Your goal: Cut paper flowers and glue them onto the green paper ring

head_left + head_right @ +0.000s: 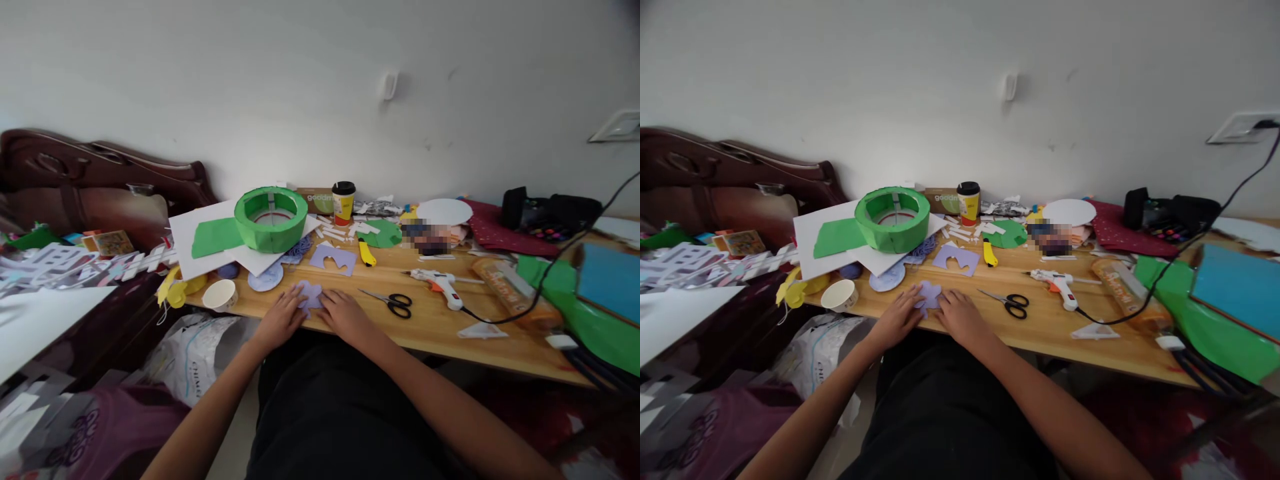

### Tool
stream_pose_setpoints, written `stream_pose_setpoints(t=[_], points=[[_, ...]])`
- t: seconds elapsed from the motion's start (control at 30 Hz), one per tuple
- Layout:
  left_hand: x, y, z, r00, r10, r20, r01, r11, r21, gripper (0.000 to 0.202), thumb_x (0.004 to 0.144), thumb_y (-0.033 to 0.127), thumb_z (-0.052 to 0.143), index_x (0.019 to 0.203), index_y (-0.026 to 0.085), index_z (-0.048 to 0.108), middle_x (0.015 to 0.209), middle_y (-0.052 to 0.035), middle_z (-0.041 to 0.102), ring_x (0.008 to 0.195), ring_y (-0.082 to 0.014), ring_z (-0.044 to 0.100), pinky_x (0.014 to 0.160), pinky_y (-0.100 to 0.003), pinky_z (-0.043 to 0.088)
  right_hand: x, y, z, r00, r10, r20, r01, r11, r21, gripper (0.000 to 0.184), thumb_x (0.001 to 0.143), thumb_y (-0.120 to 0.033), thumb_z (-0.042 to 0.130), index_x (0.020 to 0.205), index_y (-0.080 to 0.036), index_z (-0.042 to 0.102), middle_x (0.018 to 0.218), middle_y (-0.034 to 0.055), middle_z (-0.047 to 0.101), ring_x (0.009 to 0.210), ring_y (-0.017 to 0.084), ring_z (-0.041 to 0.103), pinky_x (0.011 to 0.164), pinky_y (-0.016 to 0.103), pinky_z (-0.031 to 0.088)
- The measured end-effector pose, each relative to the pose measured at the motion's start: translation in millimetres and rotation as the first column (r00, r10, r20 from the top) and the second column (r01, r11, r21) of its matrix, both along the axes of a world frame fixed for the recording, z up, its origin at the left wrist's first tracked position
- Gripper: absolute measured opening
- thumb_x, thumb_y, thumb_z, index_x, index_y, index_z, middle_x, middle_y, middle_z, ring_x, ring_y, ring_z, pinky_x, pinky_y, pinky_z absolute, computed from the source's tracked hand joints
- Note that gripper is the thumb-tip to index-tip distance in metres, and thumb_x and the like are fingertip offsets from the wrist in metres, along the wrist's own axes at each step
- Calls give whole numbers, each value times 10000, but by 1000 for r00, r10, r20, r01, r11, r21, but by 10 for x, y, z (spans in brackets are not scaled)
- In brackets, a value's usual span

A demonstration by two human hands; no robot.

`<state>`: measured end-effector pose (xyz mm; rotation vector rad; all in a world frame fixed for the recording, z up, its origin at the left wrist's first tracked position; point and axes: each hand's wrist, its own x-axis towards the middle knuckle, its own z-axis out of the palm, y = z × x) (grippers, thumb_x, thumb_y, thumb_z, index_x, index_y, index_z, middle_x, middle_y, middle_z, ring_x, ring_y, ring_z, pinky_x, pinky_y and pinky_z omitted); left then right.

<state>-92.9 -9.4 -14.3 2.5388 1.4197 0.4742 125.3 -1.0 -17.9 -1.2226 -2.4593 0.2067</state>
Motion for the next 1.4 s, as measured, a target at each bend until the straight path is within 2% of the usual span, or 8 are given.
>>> stream_pose_setpoints(t=[0.17,0.43,0.6,0.73,0.87,1.0,1.2,1.4], points=[[-63,-6,-27,997,-10,-81,10,1000,3,384,966,360,450,1324,268,552,1487,-66,458,1416,-246,343,1160,-468,261,283,63,140,993,-86,81,88,996,-24,256,968,-287,477,1112,-186,663,1253,111,614,1200,242,516,1054,367,374],[58,164,-70,908,395,-143,-380,917,121,484,943,404,453,1351,153,522,1475,-160,453,1368,-325,399,1130,-513,287,219,1151,311,932,-327,159,348,928,-134,292,952,-266,522,1152,-72,608,1138,188,649,1100,264,580,960,398,421],[204,197,-10,935,353,-43,-341,924,175,419,945,285,429,1333,157,521,1455,-157,472,1354,-294,421,1130,-454,308,199,968,207,909,-393,137,414,888,-201,209,959,-222,500,1058,-127,658,1087,138,683,1062,250,611,939,414,439],[417,131,40,934,248,256,-299,937,179,423,948,254,423,1359,169,475,1452,-145,459,1380,-260,379,1148,-432,296,351,855,256,890,-455,13,442,858,-263,218,913,-120,481,1007,-112,678,1022,195,701,1053,306,619,898,400,430],[662,287,54,728,231,646,-280,960,-28,447,910,310,518,1331,170,466,1398,-162,484,1337,-273,427,1122,-466,320,532,858,400,836,-507,-210,413,833,-368,157,870,-152,539,944,-128,676,978,171,709,1057,307,618,886,389,432],[942,486,134,287,413,864,-65,909,-413,728,740,425,746,1349,205,412,1421,-187,452,1303,-335,461,1039,-485,392,624,602,480,744,-447,-496,163,842,-514,184,860,-290,566,947,-162,665,989,100,713,954,223,651,833,318,475],[1149,385,341,82,452,888,262,850,-457,623,700,455,786,1199,175,538,1088,-113,674,976,-251,648,830,-350,501,635,82,411,486,-472,-736,-264,723,-638,362,729,-470,693,919,-164,664,874,48,701,753,165,655,729,317,529],[953,130,381,-9,478,878,460,782,-421,900,576,473,867,1347,292,440,1261,-99,604,1089,-254,606,876,-373,493,724,-25,422,219,-550,-806,-474,662,-580,317,658,-406,786,836,-196,627,820,8,689,728,139,639,673,264,509]])
